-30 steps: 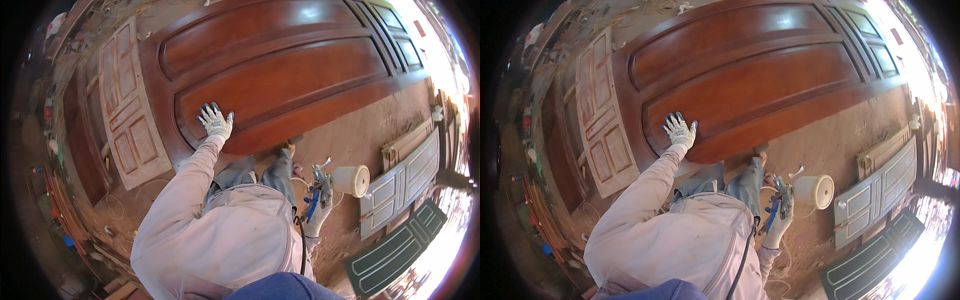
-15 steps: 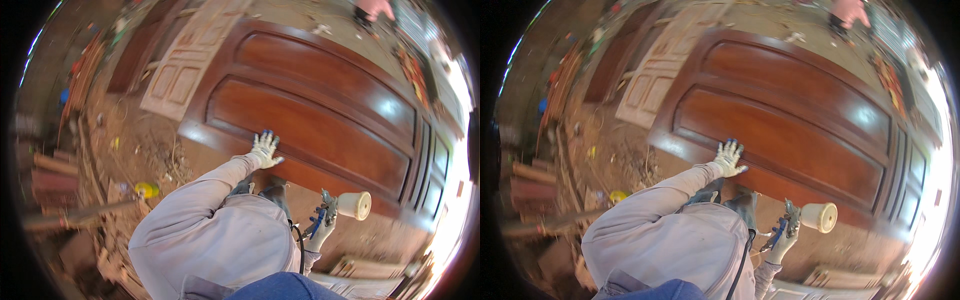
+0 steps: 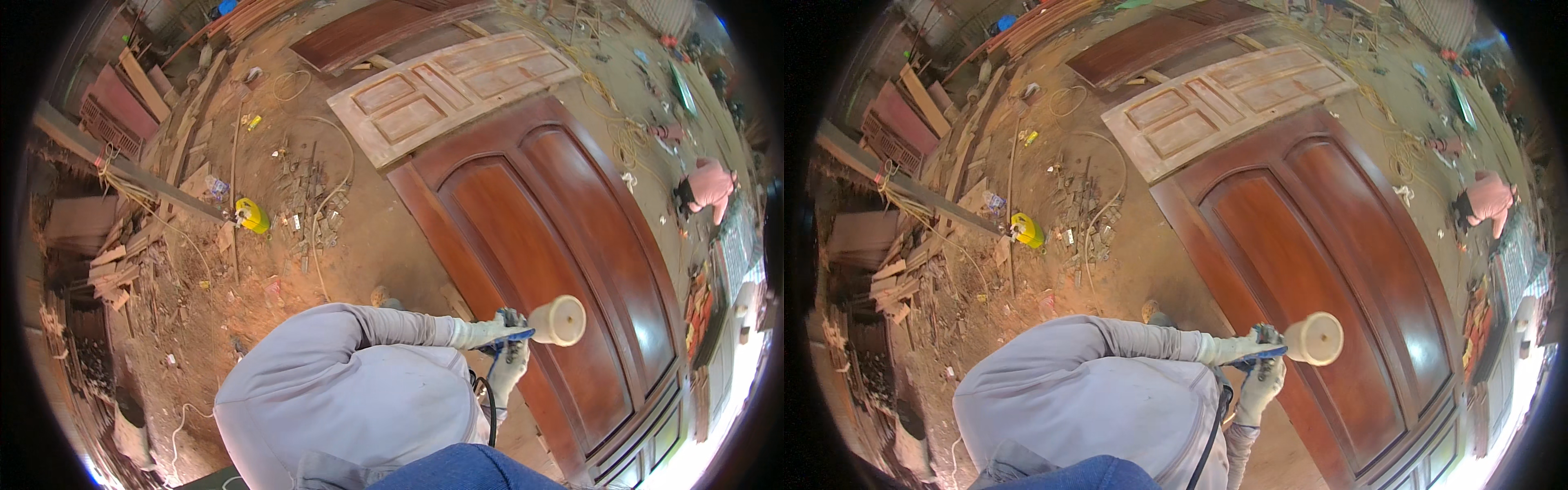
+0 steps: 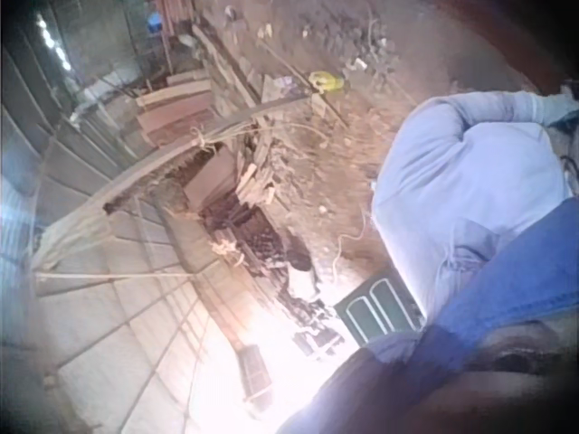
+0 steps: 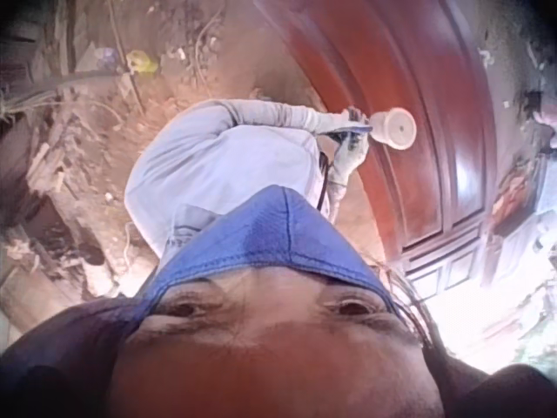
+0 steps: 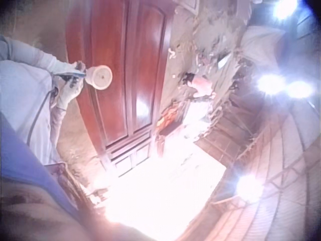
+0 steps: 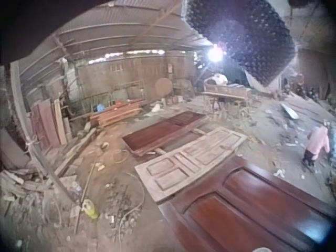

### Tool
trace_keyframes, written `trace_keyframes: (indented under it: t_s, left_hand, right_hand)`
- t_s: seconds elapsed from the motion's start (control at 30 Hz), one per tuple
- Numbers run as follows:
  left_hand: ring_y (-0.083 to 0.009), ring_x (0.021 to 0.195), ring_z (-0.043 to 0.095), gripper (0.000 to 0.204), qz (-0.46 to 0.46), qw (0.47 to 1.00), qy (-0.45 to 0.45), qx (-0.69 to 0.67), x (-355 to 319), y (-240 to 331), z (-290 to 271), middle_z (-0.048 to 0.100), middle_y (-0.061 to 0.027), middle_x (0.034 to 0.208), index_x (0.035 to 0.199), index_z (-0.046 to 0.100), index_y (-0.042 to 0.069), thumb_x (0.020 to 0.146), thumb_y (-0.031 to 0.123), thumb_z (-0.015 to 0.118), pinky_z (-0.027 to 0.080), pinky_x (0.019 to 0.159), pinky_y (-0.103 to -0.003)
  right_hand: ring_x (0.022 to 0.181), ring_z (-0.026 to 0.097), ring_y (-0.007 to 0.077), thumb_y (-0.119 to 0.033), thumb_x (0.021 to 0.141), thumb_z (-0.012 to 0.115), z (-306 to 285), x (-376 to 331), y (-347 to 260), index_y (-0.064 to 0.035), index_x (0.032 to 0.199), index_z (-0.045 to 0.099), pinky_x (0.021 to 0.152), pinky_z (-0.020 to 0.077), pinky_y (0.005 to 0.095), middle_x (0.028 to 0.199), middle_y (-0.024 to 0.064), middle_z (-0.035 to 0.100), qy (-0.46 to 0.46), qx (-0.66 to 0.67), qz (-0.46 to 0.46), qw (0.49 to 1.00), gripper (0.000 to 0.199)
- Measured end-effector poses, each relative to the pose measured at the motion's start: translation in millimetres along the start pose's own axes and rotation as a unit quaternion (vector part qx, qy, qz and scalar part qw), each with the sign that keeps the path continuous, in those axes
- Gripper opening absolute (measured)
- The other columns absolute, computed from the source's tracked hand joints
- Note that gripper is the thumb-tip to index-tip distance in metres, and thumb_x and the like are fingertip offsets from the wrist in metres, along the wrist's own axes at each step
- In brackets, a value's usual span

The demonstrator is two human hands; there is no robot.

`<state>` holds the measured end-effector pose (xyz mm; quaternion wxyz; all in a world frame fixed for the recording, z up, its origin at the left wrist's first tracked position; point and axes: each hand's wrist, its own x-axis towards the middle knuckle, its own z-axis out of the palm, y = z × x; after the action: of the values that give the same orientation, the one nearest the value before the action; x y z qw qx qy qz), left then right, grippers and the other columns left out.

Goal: The person uses a spray gun to apply a reddish-brown finish to a wooden door, moving the gun in steady horizontal passes across the surface. The person then refills the spray gun from a yellow container and continues spraying the door.

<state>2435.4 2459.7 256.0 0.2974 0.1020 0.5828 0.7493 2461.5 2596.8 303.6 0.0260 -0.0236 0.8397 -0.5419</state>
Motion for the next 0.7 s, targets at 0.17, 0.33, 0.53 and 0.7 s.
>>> trace_keyframes:
  t_s: [0.17, 0.33, 0.53, 0.7]
  left_hand:
    - [-0.0251, 0.135, 0.036, 0.047, 0.037, 0.987, 0.066, 0.139, -59.1, 10.1, -35.1, 0.036, -0.0085, 0.146, 0.146, 0.040, 0.023, 0.101, 0.035, 0.043, 0.027, 0.113, -0.037]
    - [-0.0185, 0.112, 0.051, 0.047, -0.042, 0.964, 0.251, -0.071, -90.2, -25.7, -45.9, 0.057, -0.0046, 0.115, 0.132, 0.054, 0.019, 0.097, 0.051, 0.050, 0.040, 0.098, -0.037]
    - [-0.0441, 0.135, 0.038, 0.051, -0.043, 0.907, 0.209, 0.364, -135.4, -5.1, -54.1, 0.027, -0.0278, 0.146, 0.146, 0.041, 0.022, 0.096, 0.014, 0.049, 0.037, 0.109, -0.047]
    - [-0.0462, 0.128, 0.044, 0.051, -0.092, 0.950, 0.296, 0.024, -155.1, 42.8, -49.9, 0.031, -0.0274, 0.143, 0.141, 0.046, 0.021, 0.092, 0.006, 0.053, 0.039, 0.108, -0.046]
  right_hand:
    - [0.116, 0.048, 0.0425, -0.007, 0.075, 0.065, 46.8, 5.1, -22.3, -0.0010, 0.119, 0.056, 0.094, 0.0424, 0.0521, 0.126, 0.0224, 0.051, -0.059, -0.262, -0.149, 0.952, 0.046]
    - [0.116, 0.049, 0.0400, -0.018, 0.075, 0.070, 83.2, -8.2, -34.0, -0.0037, 0.119, 0.056, 0.093, 0.0434, 0.0500, 0.126, 0.0205, 0.051, -0.159, -0.325, -0.188, 0.913, 0.048]
    - [0.112, 0.052, 0.0390, -0.023, 0.076, 0.071, 88.9, -14.6, -44.2, -0.0057, 0.124, 0.054, 0.090, 0.0453, 0.0501, 0.122, 0.0200, 0.052, -0.224, -0.284, -0.175, 0.916, 0.054]
    - [0.107, 0.055, 0.0381, -0.028, 0.077, 0.073, 95.2, -28.1, -34.2, -0.0058, 0.134, 0.046, 0.087, 0.0473, 0.0472, 0.117, 0.0196, 0.053, -0.264, -0.316, -0.151, 0.899, 0.067]
